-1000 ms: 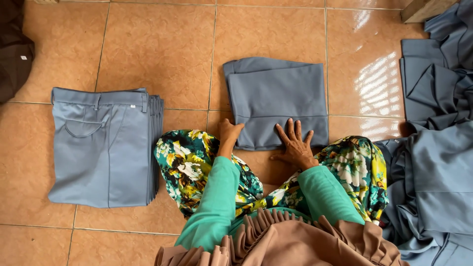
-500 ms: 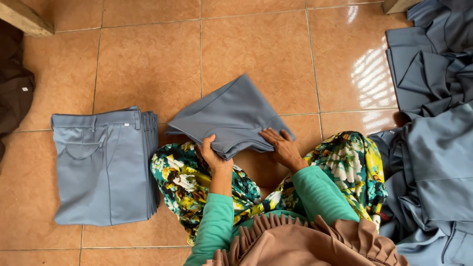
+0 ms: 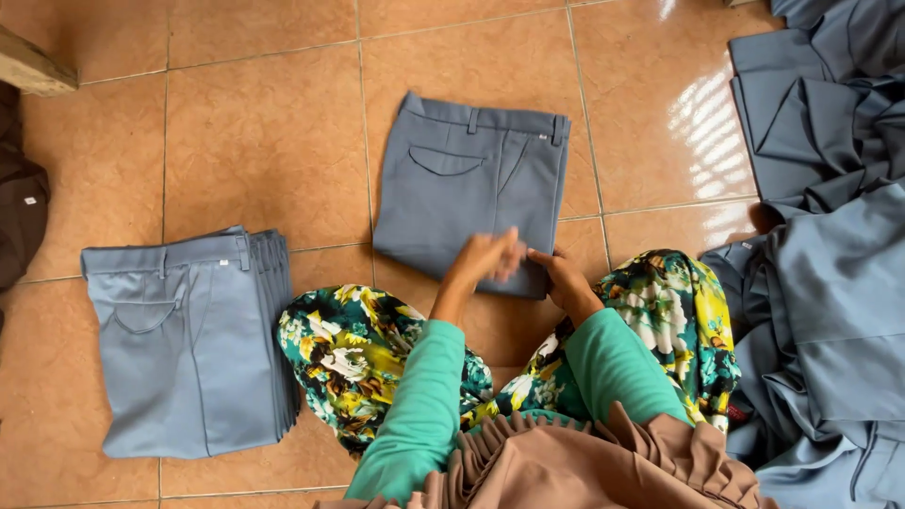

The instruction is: The person sits on a tiled floor and folds multiple pairs of gray trousers by hand. Each pair is laid flat, legs aligned, then folded in thirds and smoothed before being stacked on the left side.

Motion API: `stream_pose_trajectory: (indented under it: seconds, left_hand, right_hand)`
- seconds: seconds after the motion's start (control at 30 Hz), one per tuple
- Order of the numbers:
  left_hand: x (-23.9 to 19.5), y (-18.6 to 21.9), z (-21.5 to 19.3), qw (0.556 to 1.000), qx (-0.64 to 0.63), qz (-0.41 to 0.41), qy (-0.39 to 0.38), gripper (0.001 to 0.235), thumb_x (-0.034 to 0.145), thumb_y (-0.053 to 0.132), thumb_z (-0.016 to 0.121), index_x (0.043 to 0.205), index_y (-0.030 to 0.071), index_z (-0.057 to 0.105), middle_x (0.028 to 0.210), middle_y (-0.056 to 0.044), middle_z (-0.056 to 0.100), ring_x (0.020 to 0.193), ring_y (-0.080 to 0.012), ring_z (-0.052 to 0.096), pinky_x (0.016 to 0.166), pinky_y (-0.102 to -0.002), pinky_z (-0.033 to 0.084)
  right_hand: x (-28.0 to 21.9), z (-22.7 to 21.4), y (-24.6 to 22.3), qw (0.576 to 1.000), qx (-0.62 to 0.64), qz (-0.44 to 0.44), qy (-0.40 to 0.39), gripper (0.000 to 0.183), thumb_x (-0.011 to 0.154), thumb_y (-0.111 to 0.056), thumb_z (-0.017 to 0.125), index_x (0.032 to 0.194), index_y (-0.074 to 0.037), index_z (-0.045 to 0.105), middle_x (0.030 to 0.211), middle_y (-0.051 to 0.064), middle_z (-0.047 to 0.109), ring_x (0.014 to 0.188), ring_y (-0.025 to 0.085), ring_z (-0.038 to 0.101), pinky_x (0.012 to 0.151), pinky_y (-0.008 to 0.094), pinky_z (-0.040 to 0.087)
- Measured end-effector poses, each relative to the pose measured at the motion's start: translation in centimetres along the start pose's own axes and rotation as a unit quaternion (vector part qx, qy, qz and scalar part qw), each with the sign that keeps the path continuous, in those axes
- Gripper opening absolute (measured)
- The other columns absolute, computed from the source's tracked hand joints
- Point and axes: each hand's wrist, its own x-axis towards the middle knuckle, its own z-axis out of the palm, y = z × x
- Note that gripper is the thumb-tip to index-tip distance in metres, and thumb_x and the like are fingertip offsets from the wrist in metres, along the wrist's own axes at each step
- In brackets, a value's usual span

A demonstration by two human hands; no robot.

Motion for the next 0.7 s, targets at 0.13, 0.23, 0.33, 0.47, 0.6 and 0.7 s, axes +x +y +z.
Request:
stream_pose_trajectory:
  seconds: [0.13,0.23,0.33,0.47,0.6,0.7]
  left_hand:
    - [-2.6,-8.8,-0.4,0.939,0.04,-0.333,-0.072,0.086,0.09,0.077,0.051,0.112,-0.003,0.073,0.09,-0.029,0.072,0.07,-0.0331,0.076,0.049,-0.031,0.054]
    - [-0.6,-13.5,-2.4,0.931,-0.107,-0.313,0.151,0.092,0.08,0.076,0.072,0.12,-0.007,0.067,0.086,-0.026,0.066,0.062,-0.033,0.07,0.048,-0.035,0.05]
    - [3.3,-20.6,-7.5,0.873,-0.25,-0.192,0.372,0.061,0.083,0.051,0.084,0.115,0.002,0.067,0.083,-0.015,0.061,0.066,-0.0283,0.059,0.056,-0.039,0.041]
    - [2.0,-16.7,-11.2,0.802,-0.241,-0.053,0.544,0.031,0.097,0.037,0.076,0.126,0.03,0.069,0.118,-0.001,0.065,0.094,-0.0186,0.059,0.073,-0.037,0.05]
    - [-2.5,-9.1,-9.7,0.808,-0.061,0.058,0.583,0.059,0.097,0.011,0.069,0.146,-0.002,0.04,0.132,-0.04,0.056,0.126,-0.0466,0.058,0.103,-0.045,0.048]
    - [-2.4,-9.0,-5.2,0.75,0.303,0.204,0.55,0.032,0.091,0.02,0.071,0.123,0.026,0.069,0.118,0.005,0.067,0.108,-0.0198,0.062,0.098,-0.039,0.047]
  right_hand:
    - [2.4,-1.4,1.1,0.999,0.01,0.002,0.03,0.067,0.085,-0.008,0.083,0.145,-0.017,0.056,0.137,0.02,0.056,0.134,0.038,0.051,0.11,0.062,0.038]
    - [4.7,-3.1,1.9,0.999,0.027,0.003,0.025,0.064,0.083,-0.003,0.082,0.141,-0.013,0.059,0.122,0.017,0.062,0.117,0.036,0.063,0.096,0.058,0.05]
    - [2.4,-2.4,-0.2,0.999,0.034,-0.002,0.016,0.057,0.08,-0.001,0.083,0.132,-0.012,0.062,0.107,0.013,0.066,0.1,0.033,0.071,0.082,0.054,0.059]
    - [-2.1,-1.1,-2.7,1.0,-0.02,-0.015,0.019,0.055,0.079,0.002,0.081,0.129,-0.009,0.061,0.104,0.013,0.065,0.095,0.033,0.071,0.077,0.057,0.06]
    - [-2.0,-1.7,-2.6,0.988,-0.147,-0.026,0.035,0.101,0.08,0.0,0.083,0.163,-0.016,0.027,0.132,0.034,0.055,0.117,0.05,0.061,0.083,0.063,0.055]
    - [0.7,-3.0,-3.6,0.951,-0.264,-0.126,0.098,0.092,0.086,-0.009,0.081,0.163,-0.017,0.03,0.112,0.03,0.062,0.096,0.039,0.068,0.064,0.045,0.059]
